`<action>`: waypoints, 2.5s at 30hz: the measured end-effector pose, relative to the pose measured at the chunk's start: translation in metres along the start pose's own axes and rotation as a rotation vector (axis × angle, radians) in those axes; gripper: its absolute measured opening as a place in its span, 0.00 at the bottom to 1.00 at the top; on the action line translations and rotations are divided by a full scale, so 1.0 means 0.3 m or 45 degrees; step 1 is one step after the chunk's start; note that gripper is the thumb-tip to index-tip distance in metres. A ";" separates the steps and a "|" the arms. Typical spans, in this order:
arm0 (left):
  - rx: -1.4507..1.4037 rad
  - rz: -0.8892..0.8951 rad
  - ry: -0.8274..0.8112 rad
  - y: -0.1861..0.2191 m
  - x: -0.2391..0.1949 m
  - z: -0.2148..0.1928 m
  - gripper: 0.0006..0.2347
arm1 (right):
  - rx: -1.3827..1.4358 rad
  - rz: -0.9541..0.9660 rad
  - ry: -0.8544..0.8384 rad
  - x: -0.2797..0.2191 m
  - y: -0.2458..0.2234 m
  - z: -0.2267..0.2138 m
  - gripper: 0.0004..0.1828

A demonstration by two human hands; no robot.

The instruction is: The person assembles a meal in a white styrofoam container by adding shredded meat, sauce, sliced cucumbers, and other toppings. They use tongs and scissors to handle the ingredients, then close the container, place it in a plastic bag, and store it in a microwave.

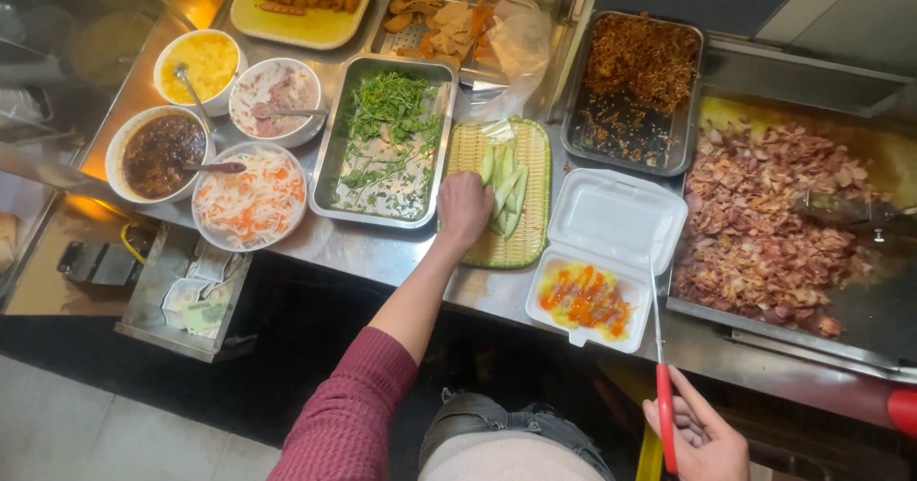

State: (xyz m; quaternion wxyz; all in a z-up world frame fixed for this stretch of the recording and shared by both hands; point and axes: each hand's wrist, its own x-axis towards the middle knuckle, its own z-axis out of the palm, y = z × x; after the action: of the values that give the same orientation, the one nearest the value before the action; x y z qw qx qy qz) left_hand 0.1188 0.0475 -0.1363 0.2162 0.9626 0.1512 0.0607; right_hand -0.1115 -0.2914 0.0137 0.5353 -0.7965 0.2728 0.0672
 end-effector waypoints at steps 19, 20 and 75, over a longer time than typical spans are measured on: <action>-1.504 -0.479 -0.913 0.266 -0.469 -0.354 0.10 | 0.657 0.505 -0.892 0.008 0.091 -0.035 0.34; -1.484 -0.501 -0.990 0.282 -0.477 -0.343 0.09 | 0.655 0.513 -0.865 0.011 0.089 -0.034 0.33; -1.890 -0.745 -0.555 0.266 -0.490 -0.311 0.23 | 0.255 -0.206 -0.159 0.264 -0.027 0.159 0.28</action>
State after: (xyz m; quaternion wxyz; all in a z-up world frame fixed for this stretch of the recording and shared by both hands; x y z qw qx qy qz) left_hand -0.0162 -0.0305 -0.0253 0.8272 0.4815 0.2711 -0.1019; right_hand -0.0320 -0.2754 -0.0313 0.6316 -0.7529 0.1793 0.0456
